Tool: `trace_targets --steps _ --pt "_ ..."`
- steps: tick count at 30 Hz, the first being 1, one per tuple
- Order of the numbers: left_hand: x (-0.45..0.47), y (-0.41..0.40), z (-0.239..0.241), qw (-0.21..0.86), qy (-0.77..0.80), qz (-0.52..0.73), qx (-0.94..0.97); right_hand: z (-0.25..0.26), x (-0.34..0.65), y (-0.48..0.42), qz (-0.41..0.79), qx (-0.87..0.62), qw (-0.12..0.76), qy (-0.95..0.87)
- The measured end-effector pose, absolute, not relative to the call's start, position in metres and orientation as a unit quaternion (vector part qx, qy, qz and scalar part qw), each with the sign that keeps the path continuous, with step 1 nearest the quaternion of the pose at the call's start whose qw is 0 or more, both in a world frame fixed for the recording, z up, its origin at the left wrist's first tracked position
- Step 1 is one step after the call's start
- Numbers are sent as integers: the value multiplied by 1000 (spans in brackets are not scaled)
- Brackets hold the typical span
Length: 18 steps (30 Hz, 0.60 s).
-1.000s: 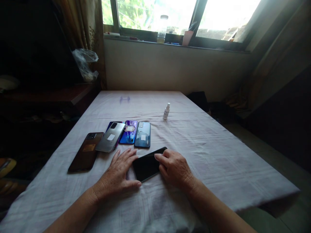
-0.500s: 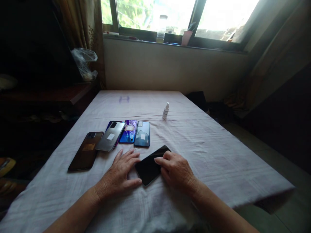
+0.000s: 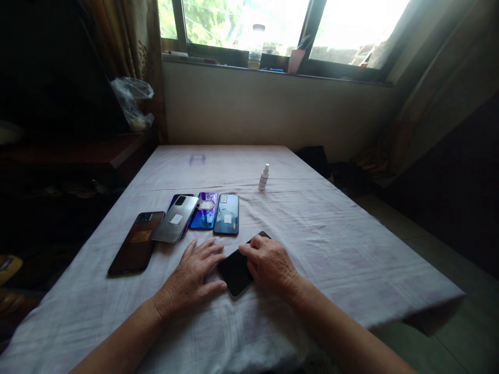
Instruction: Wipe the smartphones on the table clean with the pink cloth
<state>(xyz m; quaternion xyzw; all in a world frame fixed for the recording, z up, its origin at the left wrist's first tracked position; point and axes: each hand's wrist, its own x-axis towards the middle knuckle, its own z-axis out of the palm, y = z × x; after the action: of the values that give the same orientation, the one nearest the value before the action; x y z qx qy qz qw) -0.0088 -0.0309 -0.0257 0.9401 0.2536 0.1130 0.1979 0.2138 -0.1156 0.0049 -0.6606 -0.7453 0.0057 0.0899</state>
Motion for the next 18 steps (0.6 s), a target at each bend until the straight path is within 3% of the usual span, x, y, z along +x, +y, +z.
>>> trace_targets --steps 7,12,18 --pt "-8 -33 -24 188 266 112 939 2 232 -117 -19 -715 105 -691" --pt "-8 -35 -23 168 276 101 941 -3 229 -124 -10 -630 128 -766" --pt "-14 -44 -25 125 300 46 945 -16 273 -123 -53 -724 199 -658"
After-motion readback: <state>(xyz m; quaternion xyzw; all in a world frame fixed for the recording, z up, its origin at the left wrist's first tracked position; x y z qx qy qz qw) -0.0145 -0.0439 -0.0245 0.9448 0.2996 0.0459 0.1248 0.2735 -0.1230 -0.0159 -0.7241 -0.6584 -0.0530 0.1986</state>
